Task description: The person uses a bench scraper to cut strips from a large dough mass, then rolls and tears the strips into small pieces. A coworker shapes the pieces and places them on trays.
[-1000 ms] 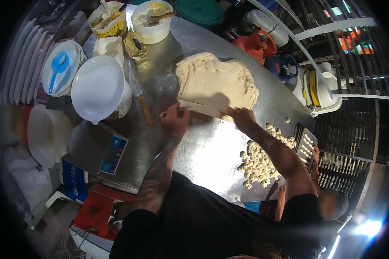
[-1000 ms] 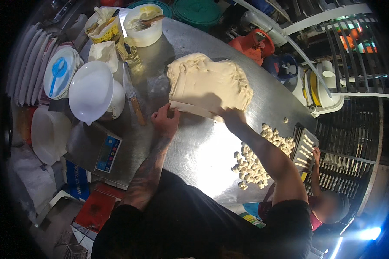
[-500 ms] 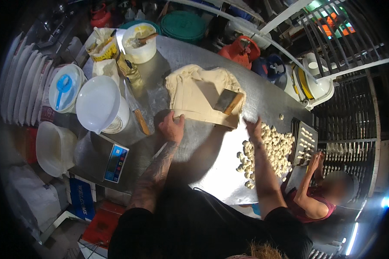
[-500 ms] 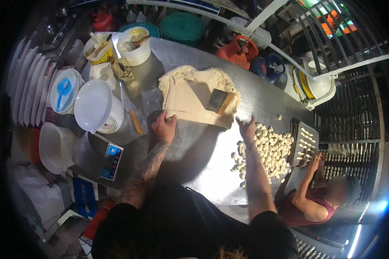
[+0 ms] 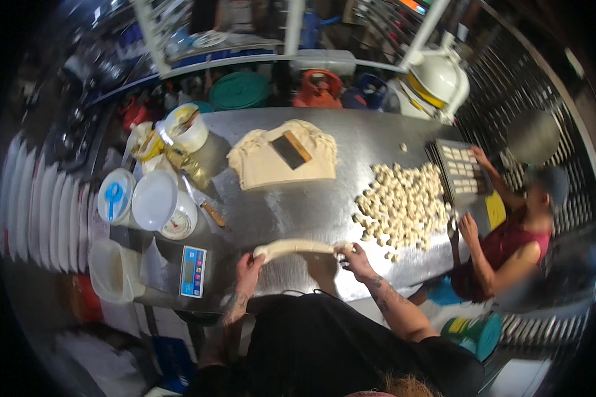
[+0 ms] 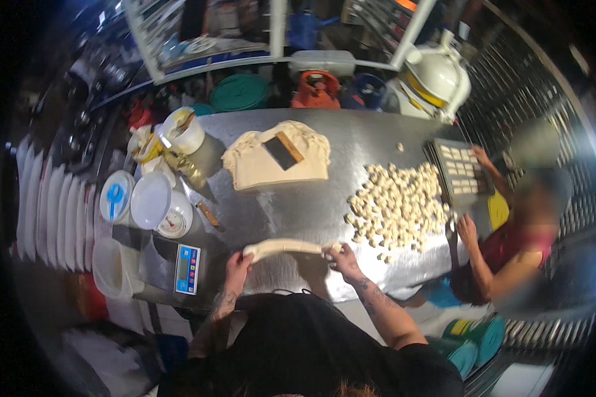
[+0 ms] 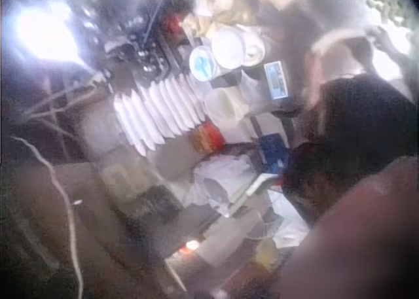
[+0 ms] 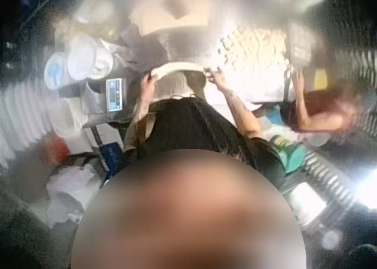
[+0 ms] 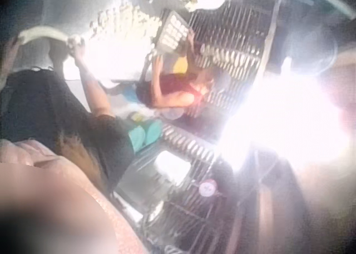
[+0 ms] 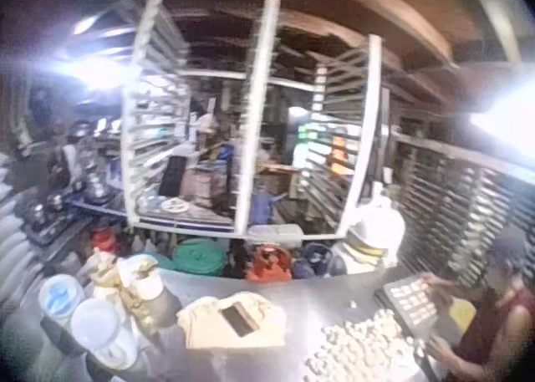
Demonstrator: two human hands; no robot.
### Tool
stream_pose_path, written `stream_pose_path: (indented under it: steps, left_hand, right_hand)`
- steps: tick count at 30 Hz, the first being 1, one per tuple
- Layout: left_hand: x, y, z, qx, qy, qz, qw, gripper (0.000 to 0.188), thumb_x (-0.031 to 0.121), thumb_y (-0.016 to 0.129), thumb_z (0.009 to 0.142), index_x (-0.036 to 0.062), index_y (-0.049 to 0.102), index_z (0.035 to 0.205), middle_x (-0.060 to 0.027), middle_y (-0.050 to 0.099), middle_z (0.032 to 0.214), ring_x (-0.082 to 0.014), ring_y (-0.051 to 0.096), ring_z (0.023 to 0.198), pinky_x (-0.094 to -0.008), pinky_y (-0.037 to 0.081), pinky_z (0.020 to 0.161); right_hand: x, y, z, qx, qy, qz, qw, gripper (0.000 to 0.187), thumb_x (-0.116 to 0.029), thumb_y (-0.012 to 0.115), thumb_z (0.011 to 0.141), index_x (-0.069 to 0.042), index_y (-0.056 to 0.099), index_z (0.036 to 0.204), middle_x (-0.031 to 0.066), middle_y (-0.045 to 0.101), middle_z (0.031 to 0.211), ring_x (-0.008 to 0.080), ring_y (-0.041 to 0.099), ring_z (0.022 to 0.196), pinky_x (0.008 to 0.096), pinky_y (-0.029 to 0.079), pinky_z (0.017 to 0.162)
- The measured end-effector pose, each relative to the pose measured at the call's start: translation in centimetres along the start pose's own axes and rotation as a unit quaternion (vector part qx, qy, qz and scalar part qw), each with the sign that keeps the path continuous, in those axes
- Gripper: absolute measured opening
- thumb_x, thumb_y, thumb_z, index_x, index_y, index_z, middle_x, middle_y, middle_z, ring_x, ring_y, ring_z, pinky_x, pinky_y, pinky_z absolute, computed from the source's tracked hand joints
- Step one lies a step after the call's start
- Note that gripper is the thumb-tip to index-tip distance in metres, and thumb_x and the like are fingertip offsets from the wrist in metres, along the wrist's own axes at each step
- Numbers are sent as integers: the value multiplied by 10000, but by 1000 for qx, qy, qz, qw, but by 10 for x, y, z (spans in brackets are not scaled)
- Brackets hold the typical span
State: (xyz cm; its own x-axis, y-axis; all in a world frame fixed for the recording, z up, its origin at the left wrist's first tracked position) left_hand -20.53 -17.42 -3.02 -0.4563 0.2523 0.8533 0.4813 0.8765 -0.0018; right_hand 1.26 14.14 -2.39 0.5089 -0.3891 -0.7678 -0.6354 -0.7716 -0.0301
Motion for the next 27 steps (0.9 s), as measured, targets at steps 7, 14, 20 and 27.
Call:
stream_pose_path:
  steps: [7, 14, 20, 27]
  left_hand:
    - [51, 58, -76, 51, 440, 427, 788, 582, 348, 815, 833, 73, 606, 1300, -129, 609, 1265, -382, 565, 1210, -532, 461, 1004]
    - [37, 104, -19, -51, 298, 578, 758, 543, 539, 749, 877, 94, 664, 1175, -177, 692, 1055, -403, 662, 1016, -503, 504, 911]
    - [-11, 69, -95, -88, 359, 575, 729, 655, 532, 793, 839, 70, 658, 1284, -173, 625, 1145, -390, 558, 1217, -568, 381, 1068]
    - [64, 87, -11, 131, 460, 499, 722, 642, 521, 676, 934, 41, 621, 1358, -279, 511, 1451, -405, 486, 1372, -632, 289, 1158]
  right_hand:
    - [0, 28, -94, 106, -468, -465, 744, 623, -452, 732, 894, -90, 565, 1372, 197, 594, 1328, 386, 567, 1240, 537, 440, 1042]
    - [-6, 66, -38, 17, -355, -476, 804, 408, -498, 679, 928, -110, 672, 1051, 129, 683, 1086, 347, 650, 1075, 503, 496, 885]
    - [61, 67, -108, 60, -335, -542, 768, 587, -444, 734, 847, -173, 628, 1357, 127, 593, 1194, 345, 536, 1205, 554, 391, 1042]
    - [-28, 78, -48, 256, -393, -504, 725, 697, -549, 572, 969, -32, 537, 1435, 223, 475, 1511, 451, 307, 1500, 701, 190, 1186]
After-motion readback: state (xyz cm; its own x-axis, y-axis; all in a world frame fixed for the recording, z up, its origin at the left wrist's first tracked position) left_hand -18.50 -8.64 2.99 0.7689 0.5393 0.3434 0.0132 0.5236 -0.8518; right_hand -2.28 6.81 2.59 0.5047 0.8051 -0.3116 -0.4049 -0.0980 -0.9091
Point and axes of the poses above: each hand's wrist, its own z-axis towards the middle knuckle, its own y-axis out of the palm, x = y × z, the point moved 10 cm from there along z, towards the middle knuckle
